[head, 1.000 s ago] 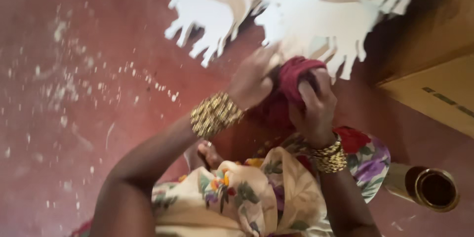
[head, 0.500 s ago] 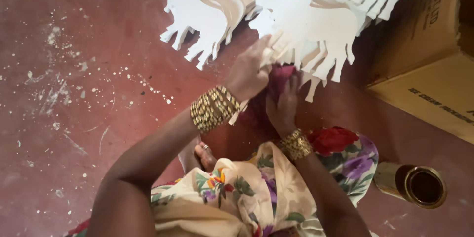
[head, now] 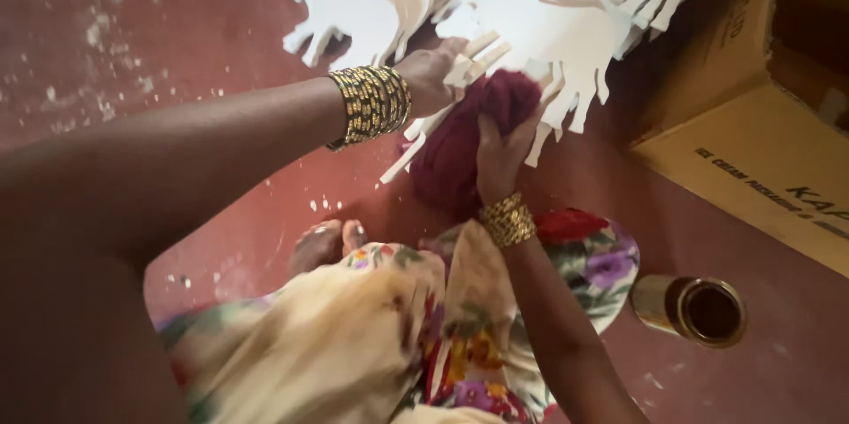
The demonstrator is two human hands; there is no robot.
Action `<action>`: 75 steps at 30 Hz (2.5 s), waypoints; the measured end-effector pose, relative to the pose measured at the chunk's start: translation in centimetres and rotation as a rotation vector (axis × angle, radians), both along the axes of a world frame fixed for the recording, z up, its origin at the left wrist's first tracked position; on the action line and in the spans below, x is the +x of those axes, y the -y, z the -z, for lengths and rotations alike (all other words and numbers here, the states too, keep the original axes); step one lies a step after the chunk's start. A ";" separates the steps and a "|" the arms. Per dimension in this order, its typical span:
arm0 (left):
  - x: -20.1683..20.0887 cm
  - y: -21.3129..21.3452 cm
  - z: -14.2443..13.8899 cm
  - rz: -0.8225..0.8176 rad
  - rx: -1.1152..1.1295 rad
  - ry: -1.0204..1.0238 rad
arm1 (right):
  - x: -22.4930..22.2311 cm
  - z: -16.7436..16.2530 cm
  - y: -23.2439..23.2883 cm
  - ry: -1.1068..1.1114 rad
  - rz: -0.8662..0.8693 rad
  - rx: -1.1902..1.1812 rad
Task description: The person sits on the floor and wipes white animal-shaped foam cutouts one at a time with a maroon cloth, then stacks each wiped cutout onto a growing pile beside them.
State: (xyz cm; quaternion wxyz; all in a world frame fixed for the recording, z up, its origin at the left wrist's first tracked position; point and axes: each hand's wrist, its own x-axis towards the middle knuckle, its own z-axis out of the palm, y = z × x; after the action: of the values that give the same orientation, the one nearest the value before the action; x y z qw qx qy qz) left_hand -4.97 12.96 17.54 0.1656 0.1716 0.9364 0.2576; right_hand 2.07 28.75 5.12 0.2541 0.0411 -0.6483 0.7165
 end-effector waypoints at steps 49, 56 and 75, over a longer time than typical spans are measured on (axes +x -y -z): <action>-0.6 6.3 3.7 -0.256 0.833 -0.015 | -8.6 8.1 3.0 0.279 0.059 0.220; -2.4 5.6 5.0 -0.316 1.014 0.181 | 0.4 4.3 5.8 0.157 -0.158 0.175; 1.0 16.8 -0.5 -0.103 1.074 0.044 | -1.3 8.4 -2.2 0.529 -0.209 -0.186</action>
State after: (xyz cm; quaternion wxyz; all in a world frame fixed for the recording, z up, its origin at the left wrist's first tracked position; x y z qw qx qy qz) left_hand -3.97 -3.85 18.03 0.0613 0.1807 0.6764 0.7114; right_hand 0.79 30.95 -3.28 0.0039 -0.1040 -0.6160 0.7809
